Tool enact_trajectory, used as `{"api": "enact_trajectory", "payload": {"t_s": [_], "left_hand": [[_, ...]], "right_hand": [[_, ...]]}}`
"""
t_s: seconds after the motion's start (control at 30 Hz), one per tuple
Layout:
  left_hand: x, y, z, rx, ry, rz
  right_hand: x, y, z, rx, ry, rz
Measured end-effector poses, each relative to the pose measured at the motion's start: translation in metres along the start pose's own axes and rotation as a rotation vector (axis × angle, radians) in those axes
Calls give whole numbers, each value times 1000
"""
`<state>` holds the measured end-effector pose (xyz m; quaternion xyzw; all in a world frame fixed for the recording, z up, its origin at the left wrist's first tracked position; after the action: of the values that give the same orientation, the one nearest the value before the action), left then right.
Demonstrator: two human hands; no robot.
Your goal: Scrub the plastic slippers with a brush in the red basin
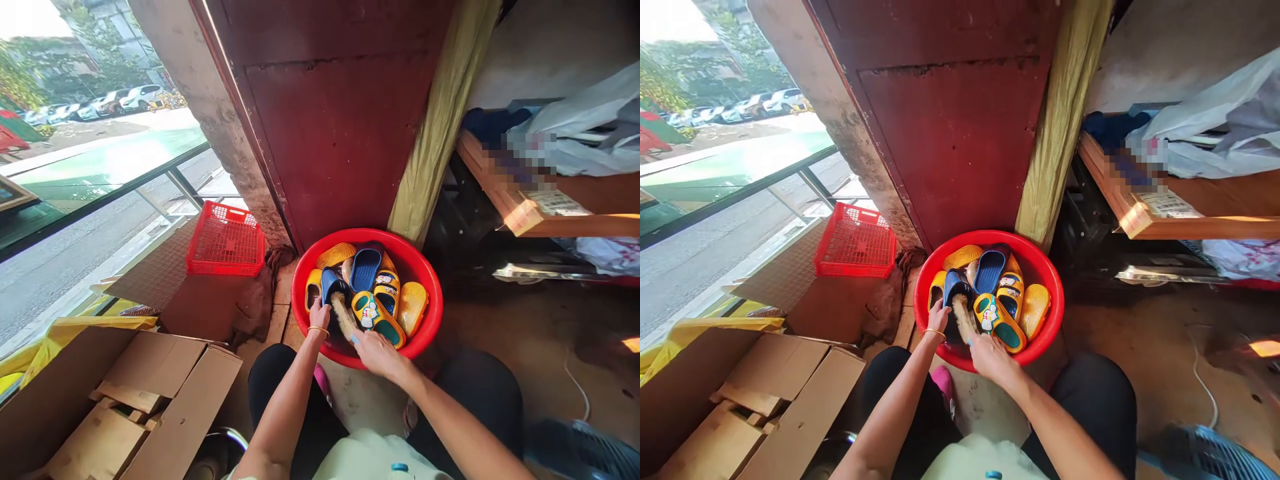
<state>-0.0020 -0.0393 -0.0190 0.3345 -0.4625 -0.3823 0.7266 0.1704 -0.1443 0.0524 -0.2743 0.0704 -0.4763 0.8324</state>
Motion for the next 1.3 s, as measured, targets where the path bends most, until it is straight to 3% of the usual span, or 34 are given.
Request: {"api": "enact_trajectory", "payload": {"t_s": [0.13,0.23,0.3,0.4,0.5,0.57,0.63,0.73,0.83,0.93,1.0,1.07,1.17,1.23,1.3], "left_hand": [[6,-7,-1,-16,-11,-97],[8,-11,3,-3,5,-152],[8,-10,5,-7,66,-153],[11,-1,7,-48,139,-142],[18,15,7,-76,162,-251],[23,25,7,-86,189,-371],[26,35,4,-84,192,-440],[25,50,-13,4,79,-398],[27,66,-50,122,-129,-324],[32,78,-90,159,-259,-267],[33,81,-103,115,-271,-266],[28,80,-96,-19,-222,-342],[7,70,-51,-281,-1,-447],[-13,61,-13,-373,210,-339],[-31,50,16,-415,302,-161]], "right_hand": [[-59,4,20,70,2,-150],[-71,4,21,53,10,-122],[-57,1,13,39,-25,-76],[-14,-5,1,-2,-52,-1],[35,-6,-2,-117,-23,35],[64,-1,1,-224,50,44],[88,8,4,-323,203,34],[115,26,7,-390,480,0],[128,43,8,-347,685,-37],[126,58,10,-243,786,-73],[120,69,11,-173,793,-108],[114,80,10,-124,762,-145],[107,90,7,-90,724,-144],[101,87,4,-85,748,-120],[89,76,3,-98,754,-87]]}}
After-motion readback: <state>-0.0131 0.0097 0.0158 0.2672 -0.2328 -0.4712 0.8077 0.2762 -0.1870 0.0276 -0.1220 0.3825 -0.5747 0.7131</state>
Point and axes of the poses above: each hand's wrist, its own x-axis away from the middle knuckle, its own z-axis out of the back of the hand, y = z × x, the point moved 1 cm from there along -x, towards the middle knuckle, and after that the axes turned 14 degrees about z, right-handed, at the moved point
